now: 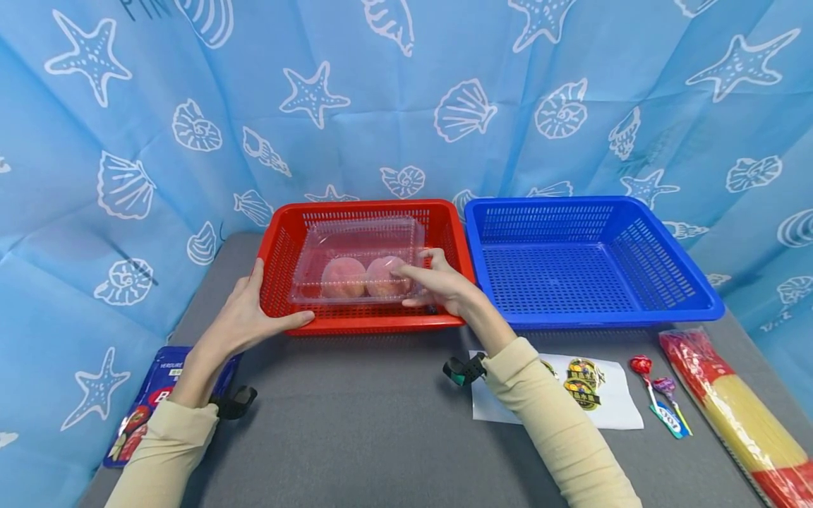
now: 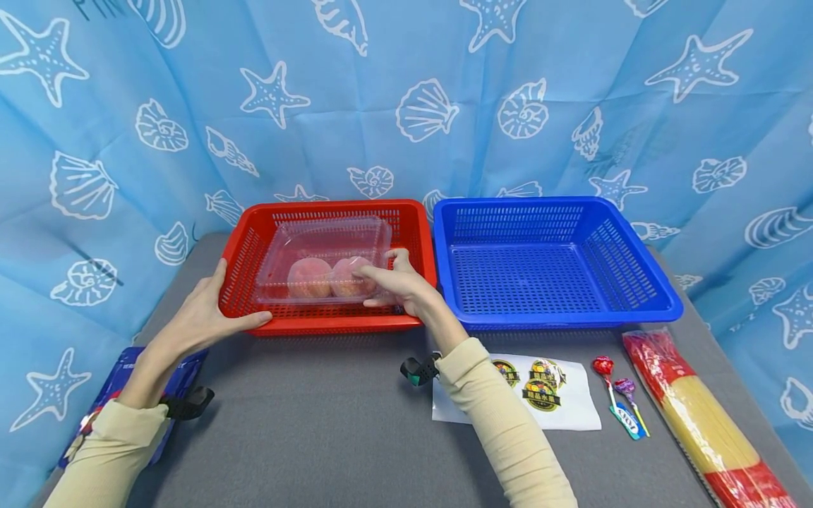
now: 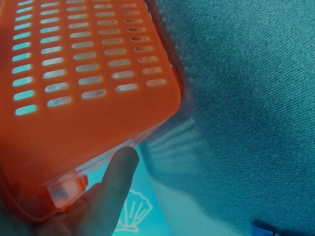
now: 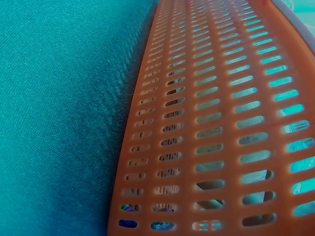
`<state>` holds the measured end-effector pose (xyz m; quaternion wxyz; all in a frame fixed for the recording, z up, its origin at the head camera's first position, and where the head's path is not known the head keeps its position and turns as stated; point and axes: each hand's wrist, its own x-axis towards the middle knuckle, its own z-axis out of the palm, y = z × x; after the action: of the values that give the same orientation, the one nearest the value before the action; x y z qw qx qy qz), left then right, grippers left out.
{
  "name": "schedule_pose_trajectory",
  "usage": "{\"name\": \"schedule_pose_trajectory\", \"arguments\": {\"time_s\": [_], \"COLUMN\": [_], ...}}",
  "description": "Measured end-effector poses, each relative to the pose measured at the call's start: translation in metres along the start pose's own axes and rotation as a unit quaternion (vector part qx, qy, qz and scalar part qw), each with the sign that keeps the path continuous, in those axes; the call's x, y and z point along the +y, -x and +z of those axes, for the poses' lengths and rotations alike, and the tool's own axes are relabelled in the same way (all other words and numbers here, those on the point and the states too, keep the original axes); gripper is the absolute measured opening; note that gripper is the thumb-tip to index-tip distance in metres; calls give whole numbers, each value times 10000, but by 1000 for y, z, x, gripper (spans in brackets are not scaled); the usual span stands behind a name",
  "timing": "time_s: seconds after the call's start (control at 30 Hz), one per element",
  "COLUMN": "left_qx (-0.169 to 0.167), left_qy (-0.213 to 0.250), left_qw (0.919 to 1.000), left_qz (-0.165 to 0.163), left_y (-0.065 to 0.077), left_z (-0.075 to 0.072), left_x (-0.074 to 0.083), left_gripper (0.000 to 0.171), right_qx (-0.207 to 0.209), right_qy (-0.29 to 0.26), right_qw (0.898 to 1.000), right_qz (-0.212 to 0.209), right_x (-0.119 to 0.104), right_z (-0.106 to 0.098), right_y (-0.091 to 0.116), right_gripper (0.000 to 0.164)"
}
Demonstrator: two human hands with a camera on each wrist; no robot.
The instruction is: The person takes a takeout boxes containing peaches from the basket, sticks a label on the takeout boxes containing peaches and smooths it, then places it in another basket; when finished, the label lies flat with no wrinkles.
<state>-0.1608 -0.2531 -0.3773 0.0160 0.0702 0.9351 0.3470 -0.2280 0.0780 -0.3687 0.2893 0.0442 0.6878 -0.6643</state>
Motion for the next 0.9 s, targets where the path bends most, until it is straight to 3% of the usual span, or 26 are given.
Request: {"name": "schedule_pose_trajectory", "arguments": {"time_s": [0.33,0.6,0.9], "left_qx": [-75,-197,-97], "left_qy": [7,-186,-71], "left_qw": [9995,9976,9989], "left_qz": [-308,-636,-445], "left_y": [1,3,2], "left_z": [-1,-1,-2], "left_x": [2,3,3], "left_gripper": [118,129,123], "right_qx": [75,52,293], "right_qy": [-238,-814,-808], "right_qw": [9996,9964,9951], "right_qz": [-123,-249,-483], "right_x": [-1,-4,-20], "right_z": [-1,-3,-4], "right_y": [3,8,32], "right_gripper": [61,57,60]}}
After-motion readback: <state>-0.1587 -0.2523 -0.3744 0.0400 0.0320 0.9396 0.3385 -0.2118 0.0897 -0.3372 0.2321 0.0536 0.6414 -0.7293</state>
